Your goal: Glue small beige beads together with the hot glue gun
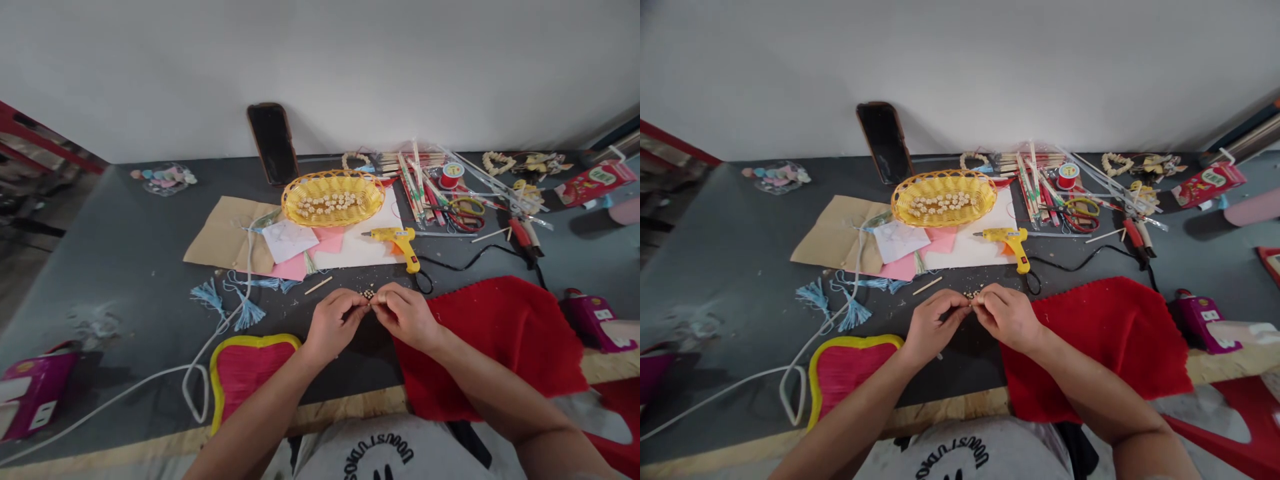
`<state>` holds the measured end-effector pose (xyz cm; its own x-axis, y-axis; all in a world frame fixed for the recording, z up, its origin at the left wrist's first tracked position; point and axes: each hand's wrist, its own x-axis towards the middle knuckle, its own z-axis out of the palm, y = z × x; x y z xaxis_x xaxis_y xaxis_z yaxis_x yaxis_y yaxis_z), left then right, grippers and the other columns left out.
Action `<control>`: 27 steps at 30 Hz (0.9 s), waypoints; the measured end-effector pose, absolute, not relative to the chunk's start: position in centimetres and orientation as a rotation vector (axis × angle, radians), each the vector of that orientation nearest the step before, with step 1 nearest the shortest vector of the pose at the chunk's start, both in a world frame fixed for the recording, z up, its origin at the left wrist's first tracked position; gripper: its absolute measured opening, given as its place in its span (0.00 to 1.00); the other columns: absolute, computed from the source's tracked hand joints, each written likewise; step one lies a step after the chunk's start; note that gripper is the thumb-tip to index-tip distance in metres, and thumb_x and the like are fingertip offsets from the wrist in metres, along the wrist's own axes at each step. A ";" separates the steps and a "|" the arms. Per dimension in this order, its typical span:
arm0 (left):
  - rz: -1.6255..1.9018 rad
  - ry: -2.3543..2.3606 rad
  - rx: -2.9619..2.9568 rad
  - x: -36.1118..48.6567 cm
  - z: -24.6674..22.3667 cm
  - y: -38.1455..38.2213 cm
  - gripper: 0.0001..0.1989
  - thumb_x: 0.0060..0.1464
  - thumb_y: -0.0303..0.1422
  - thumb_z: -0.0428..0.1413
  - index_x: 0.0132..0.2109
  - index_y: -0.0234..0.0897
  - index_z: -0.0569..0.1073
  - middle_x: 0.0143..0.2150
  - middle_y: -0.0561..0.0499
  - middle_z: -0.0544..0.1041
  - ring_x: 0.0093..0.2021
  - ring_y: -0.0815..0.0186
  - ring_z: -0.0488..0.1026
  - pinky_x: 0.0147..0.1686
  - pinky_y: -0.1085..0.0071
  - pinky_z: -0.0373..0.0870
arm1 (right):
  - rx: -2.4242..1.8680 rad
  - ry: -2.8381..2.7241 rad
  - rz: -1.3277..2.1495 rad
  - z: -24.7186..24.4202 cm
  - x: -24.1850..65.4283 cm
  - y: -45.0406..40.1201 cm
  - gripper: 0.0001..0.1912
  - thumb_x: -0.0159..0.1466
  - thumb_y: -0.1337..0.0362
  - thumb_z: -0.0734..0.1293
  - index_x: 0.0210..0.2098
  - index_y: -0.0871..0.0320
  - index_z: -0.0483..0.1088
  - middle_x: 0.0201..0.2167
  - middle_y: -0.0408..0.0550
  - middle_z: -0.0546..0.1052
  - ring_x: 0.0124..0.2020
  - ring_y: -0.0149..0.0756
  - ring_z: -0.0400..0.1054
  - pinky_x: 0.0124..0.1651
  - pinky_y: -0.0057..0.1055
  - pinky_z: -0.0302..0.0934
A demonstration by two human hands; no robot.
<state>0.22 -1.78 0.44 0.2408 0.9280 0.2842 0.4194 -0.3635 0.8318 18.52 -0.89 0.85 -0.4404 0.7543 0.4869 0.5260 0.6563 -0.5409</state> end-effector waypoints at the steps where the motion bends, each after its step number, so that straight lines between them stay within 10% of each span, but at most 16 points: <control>1: 1.060 1.221 1.928 0.2 0.4 -1.7 0.04 0.55 0.24 0.58 0.33 0.37 0.74 0.31 0.50 0.78 0.33 0.67 0.74 0.34 0.73 0.71 | -0.990 -2.167 0.387 0.8 18.5 -0.9 0.05 0.65 0.71 0.62 0.34 0.56 0.65 0.30 0.47 0.75 0.31 0.32 0.72 0.34 0.27 0.68; 27: 0.807 1.347 2.297 -0.5 -0.6 -0.6 0.06 0.57 0.24 0.54 0.40 0.37 0.74 0.36 0.48 0.80 0.38 0.61 0.76 0.42 0.62 0.72 | -1.248 -1.905 0.696 0.3 20.4 0.6 0.05 0.65 0.68 0.62 0.40 0.56 0.69 0.36 0.49 0.77 0.40 0.37 0.74 0.43 0.33 0.70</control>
